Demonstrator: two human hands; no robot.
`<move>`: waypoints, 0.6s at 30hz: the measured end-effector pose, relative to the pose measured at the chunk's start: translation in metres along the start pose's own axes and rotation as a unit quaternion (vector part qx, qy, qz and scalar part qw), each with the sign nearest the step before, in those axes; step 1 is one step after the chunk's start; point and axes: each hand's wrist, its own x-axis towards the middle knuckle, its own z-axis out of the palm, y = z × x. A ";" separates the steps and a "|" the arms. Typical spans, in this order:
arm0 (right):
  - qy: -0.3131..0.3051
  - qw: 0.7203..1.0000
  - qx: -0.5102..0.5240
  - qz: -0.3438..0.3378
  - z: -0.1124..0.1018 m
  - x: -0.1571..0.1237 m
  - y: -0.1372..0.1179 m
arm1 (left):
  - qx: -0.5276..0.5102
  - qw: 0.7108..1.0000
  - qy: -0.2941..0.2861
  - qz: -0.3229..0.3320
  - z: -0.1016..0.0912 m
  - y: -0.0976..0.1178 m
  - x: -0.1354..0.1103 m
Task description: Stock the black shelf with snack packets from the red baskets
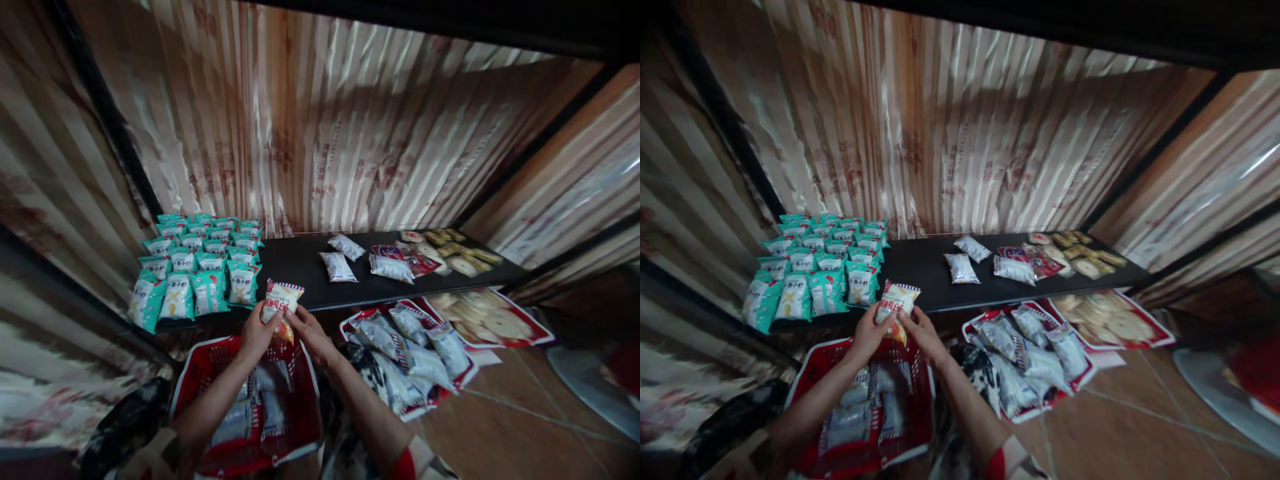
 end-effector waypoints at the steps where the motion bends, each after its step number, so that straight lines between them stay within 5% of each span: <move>1: 0.007 1.000 -0.012 -0.006 -0.003 0.002 0.001 | 0.020 1.000 0.003 0.002 0.000 0.004 0.002; 8: 0.248 0.962 -0.076 -0.087 -0.033 0.025 -0.006 | 0.143 0.989 -0.002 0.045 0.001 0.031 0.014; 13: 0.141 0.983 -0.118 -0.021 -0.041 0.032 -0.016 | 0.094 0.994 0.020 0.047 0.013 0.040 0.031; 16: 0.059 0.987 -0.146 -0.037 -0.040 0.041 -0.017 | 0.070 0.996 0.038 0.032 0.024 0.044 0.044; 18: 0.058 0.979 -0.186 -0.064 -0.042 0.054 -0.019 | 0.074 0.996 0.045 0.020 0.031 0.049 0.056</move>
